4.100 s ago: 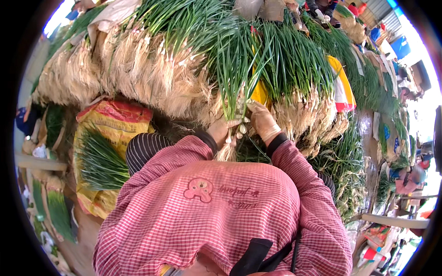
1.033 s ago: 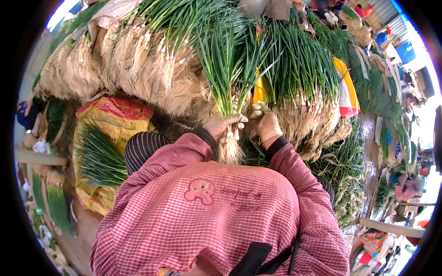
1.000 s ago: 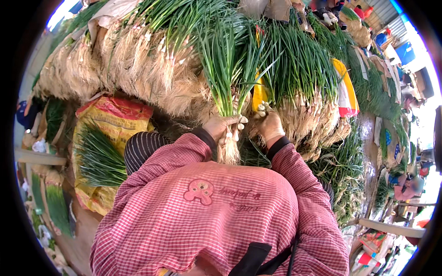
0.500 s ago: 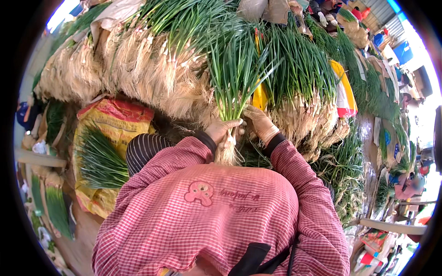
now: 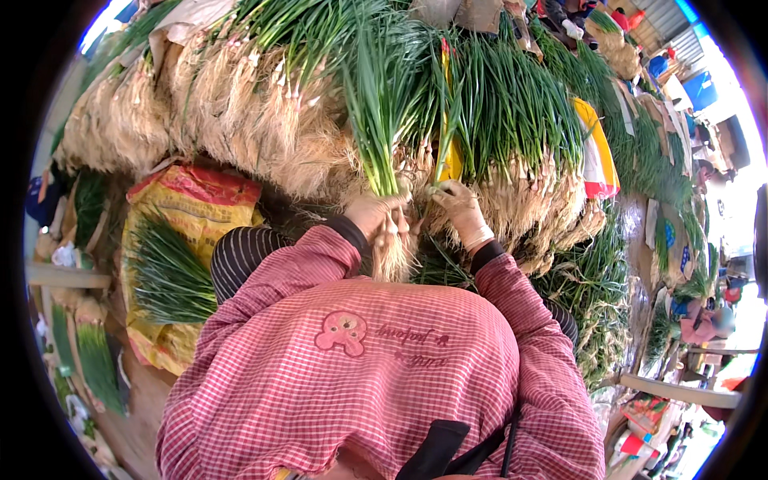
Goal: The person gathers bunches of green onions from a large pile, aligns the stems, and secures each bundle using yellow rubber bands before placing them on a separate pile.
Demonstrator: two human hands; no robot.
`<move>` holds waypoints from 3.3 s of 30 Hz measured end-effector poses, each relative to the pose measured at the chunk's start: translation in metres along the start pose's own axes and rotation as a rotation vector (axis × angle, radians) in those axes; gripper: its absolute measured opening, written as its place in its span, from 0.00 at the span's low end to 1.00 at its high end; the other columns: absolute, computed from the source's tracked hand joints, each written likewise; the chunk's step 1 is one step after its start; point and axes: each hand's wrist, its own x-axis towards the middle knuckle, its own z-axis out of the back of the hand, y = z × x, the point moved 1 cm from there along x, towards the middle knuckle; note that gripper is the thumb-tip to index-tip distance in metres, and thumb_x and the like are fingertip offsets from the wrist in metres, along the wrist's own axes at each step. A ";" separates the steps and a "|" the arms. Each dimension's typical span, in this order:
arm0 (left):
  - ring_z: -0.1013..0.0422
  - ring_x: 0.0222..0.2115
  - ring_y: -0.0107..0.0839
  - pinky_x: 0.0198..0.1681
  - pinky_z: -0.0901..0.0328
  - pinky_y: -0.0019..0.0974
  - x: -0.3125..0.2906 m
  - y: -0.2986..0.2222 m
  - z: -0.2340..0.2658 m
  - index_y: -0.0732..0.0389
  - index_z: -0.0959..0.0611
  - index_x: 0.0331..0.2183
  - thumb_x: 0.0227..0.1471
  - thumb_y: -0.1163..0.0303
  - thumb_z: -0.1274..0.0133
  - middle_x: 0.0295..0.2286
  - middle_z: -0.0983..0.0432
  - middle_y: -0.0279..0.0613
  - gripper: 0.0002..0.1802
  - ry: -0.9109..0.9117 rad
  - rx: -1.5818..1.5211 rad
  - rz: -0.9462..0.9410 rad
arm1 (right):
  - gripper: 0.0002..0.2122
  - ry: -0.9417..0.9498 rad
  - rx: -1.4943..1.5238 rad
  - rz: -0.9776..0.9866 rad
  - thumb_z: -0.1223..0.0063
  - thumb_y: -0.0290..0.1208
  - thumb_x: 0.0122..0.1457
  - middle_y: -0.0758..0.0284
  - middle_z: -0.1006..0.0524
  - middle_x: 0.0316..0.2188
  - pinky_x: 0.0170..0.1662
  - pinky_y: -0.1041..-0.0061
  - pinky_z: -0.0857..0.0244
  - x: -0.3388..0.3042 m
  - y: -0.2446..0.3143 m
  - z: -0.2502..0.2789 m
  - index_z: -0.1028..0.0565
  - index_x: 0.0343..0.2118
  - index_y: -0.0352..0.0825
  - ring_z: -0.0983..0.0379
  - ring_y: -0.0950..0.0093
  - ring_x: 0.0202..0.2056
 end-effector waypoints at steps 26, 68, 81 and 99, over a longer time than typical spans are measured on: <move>0.32 0.07 0.31 0.05 0.44 0.33 -0.004 0.010 -0.005 0.63 0.17 0.26 0.46 0.52 0.37 0.10 0.29 0.45 0.21 -0.123 0.089 -0.031 | 0.04 -0.041 0.937 -0.046 0.52 0.27 0.62 0.71 0.25 0.31 0.40 0.85 0.36 0.021 -0.006 -0.023 0.26 0.31 0.35 0.30 0.81 0.34; 0.31 0.20 0.26 0.24 0.33 0.30 -0.015 -0.017 0.018 0.61 0.24 0.39 0.57 0.63 0.48 0.24 0.28 0.36 0.12 0.564 -0.281 -0.332 | 0.12 0.936 -0.950 -0.318 0.51 0.34 0.61 0.64 0.23 0.43 0.39 0.82 0.28 -0.053 -0.017 -0.013 0.27 0.43 0.32 0.24 0.71 0.42; 0.34 0.24 0.21 0.24 0.36 0.28 0.001 -0.022 0.005 0.59 0.32 0.56 0.58 0.59 0.49 0.29 0.28 0.30 0.27 0.539 -0.503 -0.199 | 0.12 0.018 -0.795 -0.462 0.54 0.36 0.62 0.65 0.24 0.47 0.50 0.71 0.33 0.097 -0.036 0.099 0.23 0.45 0.41 0.26 0.69 0.48; 0.26 0.20 0.30 0.22 0.29 0.31 0.026 0.015 0.015 0.70 0.20 0.41 0.55 0.71 0.46 0.27 0.21 0.47 0.14 0.211 0.067 -0.060 | 0.06 -0.003 0.034 0.140 0.47 0.31 0.61 0.71 0.25 0.31 0.39 0.80 0.34 0.019 0.013 -0.023 0.27 0.34 0.35 0.31 0.78 0.31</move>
